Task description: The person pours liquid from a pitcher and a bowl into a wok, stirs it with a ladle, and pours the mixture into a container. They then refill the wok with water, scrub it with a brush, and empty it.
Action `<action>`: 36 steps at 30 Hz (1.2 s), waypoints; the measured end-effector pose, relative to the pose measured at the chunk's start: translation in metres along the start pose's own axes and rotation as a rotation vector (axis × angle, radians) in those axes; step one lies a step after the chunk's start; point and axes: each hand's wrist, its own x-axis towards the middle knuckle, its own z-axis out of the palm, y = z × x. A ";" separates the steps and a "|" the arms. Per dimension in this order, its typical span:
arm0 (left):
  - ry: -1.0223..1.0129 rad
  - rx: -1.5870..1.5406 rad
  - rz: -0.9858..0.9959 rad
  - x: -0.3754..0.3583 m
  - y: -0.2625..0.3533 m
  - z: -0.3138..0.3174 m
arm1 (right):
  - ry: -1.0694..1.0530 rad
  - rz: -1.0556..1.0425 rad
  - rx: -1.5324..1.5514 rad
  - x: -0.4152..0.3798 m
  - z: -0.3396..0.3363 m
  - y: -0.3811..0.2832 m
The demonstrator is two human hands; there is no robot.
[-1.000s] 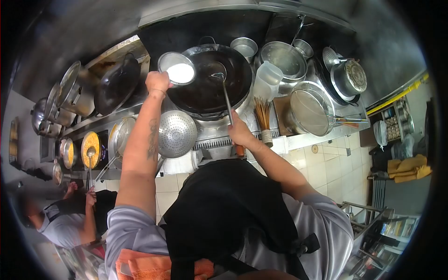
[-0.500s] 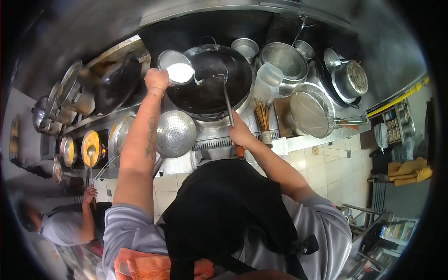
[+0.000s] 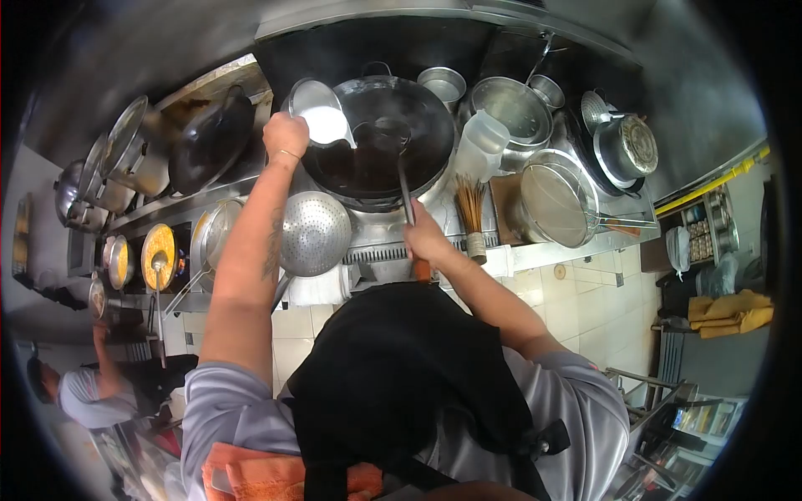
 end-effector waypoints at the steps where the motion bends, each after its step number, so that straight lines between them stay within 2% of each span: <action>1: 0.034 0.018 0.024 0.000 -0.001 0.002 | 0.000 -0.001 -0.003 0.017 -0.015 0.001; 3: 0.062 0.035 0.051 -0.002 -0.004 0.005 | -0.731 0.379 1.315 0.062 -0.061 0.005; 4: -0.042 -0.202 -0.072 -0.001 -0.010 0.006 | -0.600 0.511 1.451 0.054 -0.071 -0.029; 5: -0.145 -0.442 -0.197 0.002 -0.018 0.007 | -0.580 0.535 1.420 0.078 -0.080 -0.020; 6: -0.112 -0.459 0.112 0.014 -0.053 0.033 | -0.400 0.377 1.033 0.088 -0.076 -0.003; 7: -0.112 -0.463 0.108 0.010 -0.048 0.026 | -0.225 0.223 0.645 0.096 -0.069 0.008; 9: -0.235 -0.903 -0.538 -0.002 -0.032 0.001 | 0.002 -0.250 -0.466 0.078 -0.052 0.025; 14: -0.130 -1.166 -0.570 -0.024 -0.046 -0.020 | 0.091 -0.138 -0.502 0.032 -0.018 0.036; 16: -0.097 -1.123 -0.561 -0.026 -0.066 -0.014 | -0.242 0.209 0.557 0.041 -0.029 0.020; 17: -0.080 -1.076 -0.546 -0.028 -0.075 -0.013 | -0.363 0.384 1.074 0.043 -0.039 -0.010; 18: -0.076 -1.076 -0.548 -0.032 -0.081 -0.016 | -0.366 0.385 1.071 0.056 -0.046 -0.014; 20: 0.050 -1.281 -0.567 -0.049 -0.094 -0.020 | -0.326 0.276 0.756 0.085 -0.061 -0.012; 22: 0.083 -1.303 -0.612 -0.067 -0.111 -0.022 | -0.282 0.163 0.439 0.103 -0.068 -0.008; 23: 0.115 -1.321 -0.656 -0.077 -0.122 -0.023 | -0.148 -0.021 -0.133 0.096 -0.060 0.000; 25: 0.084 -1.284 -0.655 -0.103 -0.146 -0.027 | 0.141 -0.348 -0.790 0.073 -0.045 0.028; 26: 0.044 -1.242 -0.655 -0.115 -0.156 -0.027 | 0.125 -0.136 -0.751 0.046 -0.031 0.009; 27: 0.059 -1.251 -0.663 -0.125 -0.164 -0.026 | 0.237 -0.404 -0.749 0.055 -0.026 0.051; 29: -0.010 -1.167 -0.724 -0.154 -0.181 -0.017 | 0.058 0.025 -0.246 0.000 0.006 -0.020; 30: -0.010 -1.165 -0.744 -0.172 -0.190 -0.009 | 0.050 0.038 -0.257 0.005 -0.001 -0.014; 32: -0.037 -1.163 -0.818 -0.192 -0.205 0.010 | -0.355 0.301 0.908 0.047 -0.034 -0.014; 34: -0.047 -1.166 -0.851 -0.213 -0.218 0.027 | -0.375 0.367 0.989 0.087 -0.066 -0.035; 36: -0.011 -1.195 -0.922 -0.231 -0.221 0.040 | -0.396 0.427 1.062 0.098 -0.073 -0.027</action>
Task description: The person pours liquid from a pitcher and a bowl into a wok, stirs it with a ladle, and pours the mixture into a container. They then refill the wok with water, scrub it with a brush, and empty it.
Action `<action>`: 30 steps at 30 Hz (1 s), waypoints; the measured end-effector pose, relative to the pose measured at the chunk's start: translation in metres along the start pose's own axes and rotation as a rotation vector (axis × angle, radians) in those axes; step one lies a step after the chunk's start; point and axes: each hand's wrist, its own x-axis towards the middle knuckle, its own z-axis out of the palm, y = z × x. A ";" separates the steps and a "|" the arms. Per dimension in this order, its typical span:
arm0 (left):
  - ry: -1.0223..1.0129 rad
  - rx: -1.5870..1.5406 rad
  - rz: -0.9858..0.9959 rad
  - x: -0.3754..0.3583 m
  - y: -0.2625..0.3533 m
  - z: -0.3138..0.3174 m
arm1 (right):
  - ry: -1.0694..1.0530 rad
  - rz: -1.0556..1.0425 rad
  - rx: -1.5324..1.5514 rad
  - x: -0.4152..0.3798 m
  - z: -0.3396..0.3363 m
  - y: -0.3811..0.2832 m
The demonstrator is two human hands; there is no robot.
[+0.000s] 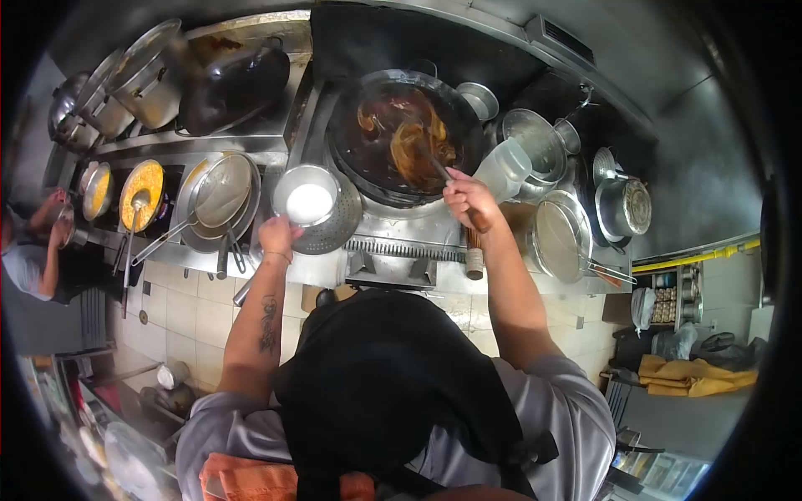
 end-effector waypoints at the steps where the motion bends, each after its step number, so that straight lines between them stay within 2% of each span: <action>1: 0.000 -0.004 -0.008 -0.002 -0.008 -0.003 | 0.173 -0.186 -0.648 0.008 -0.010 0.006; 2: -0.031 0.018 -0.051 -0.003 -0.017 -0.008 | 0.343 -0.368 -1.299 0.011 -0.011 0.013; 9: -0.062 -0.047 -0.150 0.006 -0.072 -0.022 | 0.474 -0.378 -1.200 -0.025 0.018 0.115; 10: -0.065 -0.079 -0.134 0.006 -0.076 -0.022 | 0.385 -0.294 -0.898 -0.030 0.032 0.112; 11: -0.059 -0.079 -0.140 0.004 -0.078 -0.021 | 0.387 -0.287 -0.900 -0.030 0.037 0.096; 13: -0.074 -0.087 -0.156 0.000 -0.076 -0.020 | -0.004 -0.031 -0.047 -0.029 0.039 0.045; 15: -0.068 -0.072 -0.190 -0.007 -0.080 -0.021 | -0.028 -0.015 -0.106 -0.009 0.027 0.008; 17: -0.057 -0.073 -0.209 -0.015 -0.075 -0.021 | -0.068 0.004 -0.181 0.014 0.010 0.003; 19: -0.174 0.091 -0.234 -0.038 -0.064 -0.027 | 0.373 -0.629 -1.810 0.025 -0.011 0.030; 20: -0.158 0.123 -0.163 -0.055 -0.053 -0.024 | 0.369 -0.637 -1.813 0.023 -0.003 0.041; 21: -0.158 0.116 -0.156 -0.055 -0.063 -0.031 | 0.365 -0.588 -1.686 0.019 0.004 0.052; 23: -0.179 0.201 0.064 -0.046 -0.091 -0.045 | 0.344 -0.483 -1.440 0.005 0.031 0.076; 24: -0.103 0.333 0.179 -0.052 -0.088 -0.044 | 0.336 -0.419 -1.318 -0.005 0.040 0.087; 26: -0.086 0.313 0.212 -0.062 -0.079 -0.047 | 0.332 -0.284 -1.060 -0.018 0.045 0.104; 27: -0.082 0.297 0.258 -0.064 -0.073 -0.047 | 0.292 -0.171 -0.599 -0.010 0.047 0.089; 28: -0.086 0.284 0.273 -0.066 -0.067 -0.045 | 0.297 -0.170 -0.597 -0.002 0.050 0.070; 30: -0.134 0.241 0.254 -0.066 -0.057 -0.043 | 0.083 -0.013 -0.152 0.008 0.052 0.025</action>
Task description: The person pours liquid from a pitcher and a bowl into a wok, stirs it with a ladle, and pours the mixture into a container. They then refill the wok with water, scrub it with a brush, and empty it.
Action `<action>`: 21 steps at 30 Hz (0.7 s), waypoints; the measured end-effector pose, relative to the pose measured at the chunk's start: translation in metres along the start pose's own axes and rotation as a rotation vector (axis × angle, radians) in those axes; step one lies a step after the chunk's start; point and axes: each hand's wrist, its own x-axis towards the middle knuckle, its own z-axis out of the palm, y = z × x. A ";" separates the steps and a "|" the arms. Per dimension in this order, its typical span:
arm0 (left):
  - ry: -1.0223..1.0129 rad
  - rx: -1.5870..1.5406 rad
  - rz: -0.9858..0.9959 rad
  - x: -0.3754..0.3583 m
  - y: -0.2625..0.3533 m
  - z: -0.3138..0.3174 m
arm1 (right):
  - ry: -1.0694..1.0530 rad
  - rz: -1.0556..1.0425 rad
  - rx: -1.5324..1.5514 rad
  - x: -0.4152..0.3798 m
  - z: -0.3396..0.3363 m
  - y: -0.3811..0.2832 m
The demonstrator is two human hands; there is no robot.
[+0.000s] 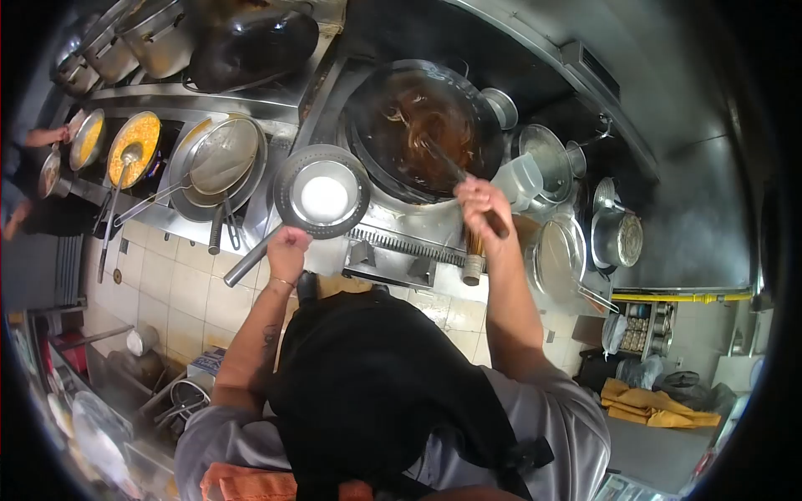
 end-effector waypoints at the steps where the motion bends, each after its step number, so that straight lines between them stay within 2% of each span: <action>1: -0.033 -0.052 -0.001 0.003 0.005 -0.001 | -0.118 0.075 0.217 0.002 -0.002 -0.023; 2: -0.051 -0.065 0.019 0.006 0.011 -0.003 | -0.234 0.053 -0.060 0.024 -0.042 -0.037; 3: -0.054 -0.068 0.021 0.008 0.017 -0.007 | -0.234 0.049 -0.062 0.035 -0.064 -0.030; 5: -0.056 -0.096 0.007 0.014 0.032 -0.016 | 0.389 -0.585 -1.657 0.041 -0.081 -0.006; 6: -0.027 -0.035 -0.026 0.015 0.039 -0.022 | 0.389 -0.585 -1.656 0.040 -0.084 0.006; 10: 0.076 0.101 -0.081 0.012 0.078 -0.040 | 0.345 -0.428 -1.191 0.001 -0.031 0.073; 11: 0.074 0.104 -0.086 0.013 0.072 -0.043 | 0.338 -0.387 -1.072 -0.011 -0.019 0.084; 13: 0.197 0.409 0.280 0.024 0.053 -0.048 | 0.336 -0.353 -0.945 -0.022 -0.005 0.075; 14: 0.241 0.360 0.393 0.026 0.049 -0.041 | 0.144 -0.147 -0.468 -0.021 -0.001 0.050; 15: 0.229 0.361 0.398 0.024 0.058 -0.036 | -0.051 0.050 0.010 -0.018 -0.001 0.025; 17: 0.043 0.250 0.079 0.012 0.087 -0.027 | -0.096 0.133 0.307 -0.006 -0.003 -0.019; 19: 0.013 0.210 0.035 0.009 0.087 -0.018 | 0.045 -0.101 -0.349 0.007 -0.022 -0.030; 21: -0.104 0.211 0.298 0.019 0.063 -0.017 | 0.315 -0.534 -1.518 0.026 -0.056 -0.006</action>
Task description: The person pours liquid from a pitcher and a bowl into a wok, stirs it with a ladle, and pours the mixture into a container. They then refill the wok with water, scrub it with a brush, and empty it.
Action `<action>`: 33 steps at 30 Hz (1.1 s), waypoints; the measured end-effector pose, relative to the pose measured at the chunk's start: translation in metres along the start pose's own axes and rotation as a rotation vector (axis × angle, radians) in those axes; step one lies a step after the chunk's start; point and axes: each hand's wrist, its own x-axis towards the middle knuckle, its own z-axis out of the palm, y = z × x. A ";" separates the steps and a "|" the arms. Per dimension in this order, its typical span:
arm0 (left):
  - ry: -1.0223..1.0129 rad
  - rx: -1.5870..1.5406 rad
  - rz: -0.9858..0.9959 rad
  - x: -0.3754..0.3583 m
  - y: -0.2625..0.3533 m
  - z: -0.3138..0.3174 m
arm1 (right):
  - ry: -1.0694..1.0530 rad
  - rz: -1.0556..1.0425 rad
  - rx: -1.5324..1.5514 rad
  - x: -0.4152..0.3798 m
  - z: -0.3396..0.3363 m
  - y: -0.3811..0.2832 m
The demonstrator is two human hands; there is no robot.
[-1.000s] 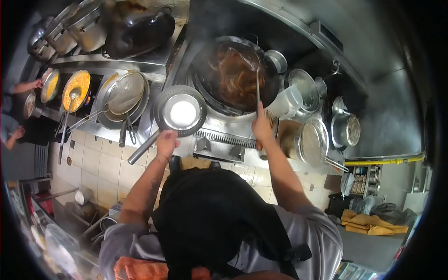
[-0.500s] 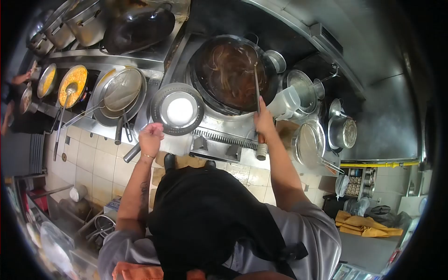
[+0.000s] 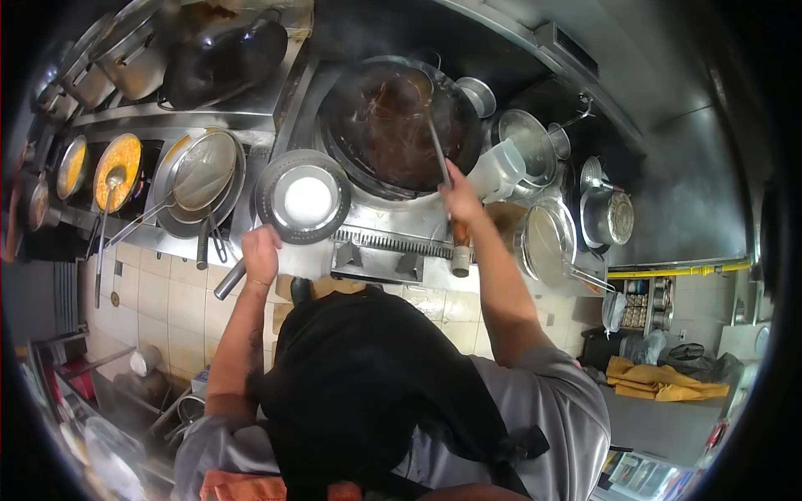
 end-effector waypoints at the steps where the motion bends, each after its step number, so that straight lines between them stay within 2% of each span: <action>1: -0.074 0.105 0.188 0.005 -0.009 0.000 | 0.071 -0.018 -0.185 -0.012 0.011 0.003; 2: -0.068 0.105 0.191 0.005 0.000 0.005 | 0.083 0.011 -0.175 -0.027 0.022 0.003; 4: -0.088 0.258 0.236 -0.001 0.036 0.028 | 0.060 0.116 0.071 -0.058 0.040 -0.015; 6: -0.199 0.334 0.327 -0.006 0.050 0.049 | 0.027 0.250 0.353 -0.083 0.052 -0.038; 8: -0.331 0.388 0.400 -0.007 0.076 0.078 | 0.028 0.281 0.428 -0.078 0.042 -0.035; 10: -0.542 0.418 0.528 0.001 0.098 0.102 | -0.668 0.459 1.645 -0.047 -0.002 -0.021; 12: -0.590 0.506 0.598 0.006 0.116 0.134 | -0.421 0.529 1.712 -0.027 -0.028 -0.046; 14: -0.630 0.594 0.665 0.001 0.120 0.158 | -0.288 0.331 0.927 -0.009 -0.024 -0.022; 15: -0.663 0.661 0.661 0.000 0.109 0.171 | -0.144 0.127 0.352 -0.005 -0.014 -0.010; 16: -0.686 0.730 0.656 0.003 0.100 0.183 | 0.001 -0.004 -0.069 -0.014 0.000 -0.001; 17: -0.727 0.742 0.635 0.002 0.094 0.189 | 0.052 -0.003 -0.183 -0.026 0.012 0.000; 19: -0.725 0.776 0.677 0.001 0.089 0.190 | 0.067 0.061 -0.064 -0.057 0.032 -0.011; 21: -0.731 0.810 0.714 0.001 0.090 0.189 | 0.002 0.201 0.260 -0.083 0.042 -0.042; 23: -0.775 0.781 0.685 0.003 0.103 0.184 | -0.056 0.304 0.484 -0.092 0.035 -0.064; 24: -0.779 0.783 0.694 0.004 0.105 0.185 | -0.047 0.303 0.489 -0.083 0.021 -0.059; 26: -0.795 0.761 0.653 0.001 0.108 0.186 | -0.472 0.410 1.445 -0.050 -0.023 -0.044; 27: -0.801 0.758 0.662 0.002 0.109 0.186 | -0.382 0.483 1.608 -0.035 -0.030 -0.042; 28: -0.805 0.741 0.664 0.002 0.110 0.184 | -0.394 0.481 1.529 -0.016 -0.036 -0.025; 30: -0.809 0.728 0.667 0.001 0.111 0.183 | -0.300 0.278 0.757 0.002 -0.029 -0.004; 31: -0.828 0.717 0.659 0.002 0.111 0.182 | -0.103 0.050 0.162 0.000 -0.016 0.006; 32: -0.839 0.709 0.651 0.004 0.110 0.181 | 0.014 -0.013 -0.143 -0.011 -0.004 0.009; 33: -0.832 0.714 0.649 0.002 0.110 0.179 | 0.055 -0.002 -0.230 -0.025 0.006 0.010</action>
